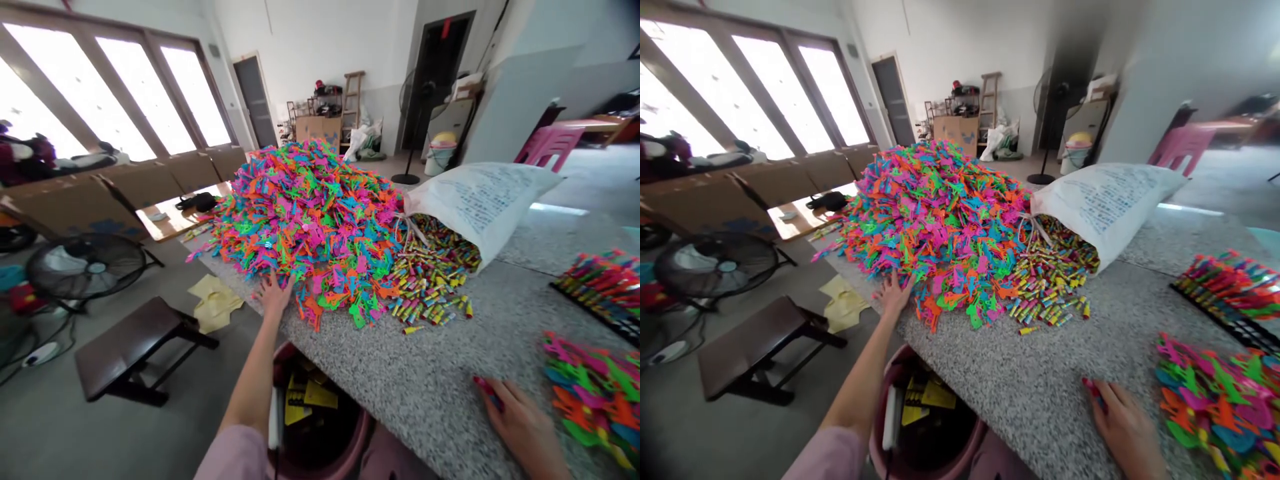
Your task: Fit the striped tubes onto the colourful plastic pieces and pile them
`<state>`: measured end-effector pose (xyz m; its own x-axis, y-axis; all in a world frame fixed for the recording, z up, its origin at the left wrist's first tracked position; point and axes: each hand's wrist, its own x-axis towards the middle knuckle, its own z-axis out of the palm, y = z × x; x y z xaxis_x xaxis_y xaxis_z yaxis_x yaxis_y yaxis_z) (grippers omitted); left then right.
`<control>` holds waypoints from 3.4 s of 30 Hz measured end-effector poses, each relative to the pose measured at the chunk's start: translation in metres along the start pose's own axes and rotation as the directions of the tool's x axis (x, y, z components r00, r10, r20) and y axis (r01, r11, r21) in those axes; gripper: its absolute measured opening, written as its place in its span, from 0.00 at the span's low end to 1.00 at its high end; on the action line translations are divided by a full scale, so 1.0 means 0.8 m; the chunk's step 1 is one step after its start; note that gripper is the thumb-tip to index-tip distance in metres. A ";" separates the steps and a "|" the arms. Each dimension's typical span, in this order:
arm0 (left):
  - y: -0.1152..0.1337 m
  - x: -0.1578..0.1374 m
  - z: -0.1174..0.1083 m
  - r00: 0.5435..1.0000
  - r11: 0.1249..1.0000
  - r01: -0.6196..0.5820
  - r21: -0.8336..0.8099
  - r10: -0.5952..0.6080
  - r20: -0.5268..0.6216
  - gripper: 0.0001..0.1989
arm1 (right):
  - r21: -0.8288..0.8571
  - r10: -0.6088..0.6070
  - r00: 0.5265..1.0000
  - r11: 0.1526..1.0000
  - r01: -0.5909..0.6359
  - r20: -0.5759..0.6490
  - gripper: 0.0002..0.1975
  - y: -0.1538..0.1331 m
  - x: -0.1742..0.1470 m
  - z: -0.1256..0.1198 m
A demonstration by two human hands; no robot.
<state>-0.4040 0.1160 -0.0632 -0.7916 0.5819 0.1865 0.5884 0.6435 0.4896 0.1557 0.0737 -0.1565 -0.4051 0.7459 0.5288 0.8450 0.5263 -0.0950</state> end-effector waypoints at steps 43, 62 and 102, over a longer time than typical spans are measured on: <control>0.160 -0.370 -0.068 0.797 0.214 0.539 -0.814 0.184 0.576 0.14 | 0.506 0.023 0.955 0.844 -0.177 0.295 0.13 -0.109 0.160 -0.061; 0.210 -0.475 -0.100 0.608 0.325 0.495 -0.806 0.533 0.588 0.11 | 0.836 0.298 0.934 0.448 -0.318 0.196 0.10 -0.098 0.025 -0.220; 0.194 -0.392 0.022 0.807 0.525 0.264 -0.809 0.339 0.484 0.17 | 0.782 0.349 0.815 0.273 -0.560 0.462 0.14 -0.092 0.082 -0.099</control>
<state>-0.0614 0.0419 -0.0604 -0.3593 0.9284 -0.0953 -0.0334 0.0892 0.9955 0.0945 0.0513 -0.0476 -0.1962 0.9805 0.0081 0.1844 0.0450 -0.9818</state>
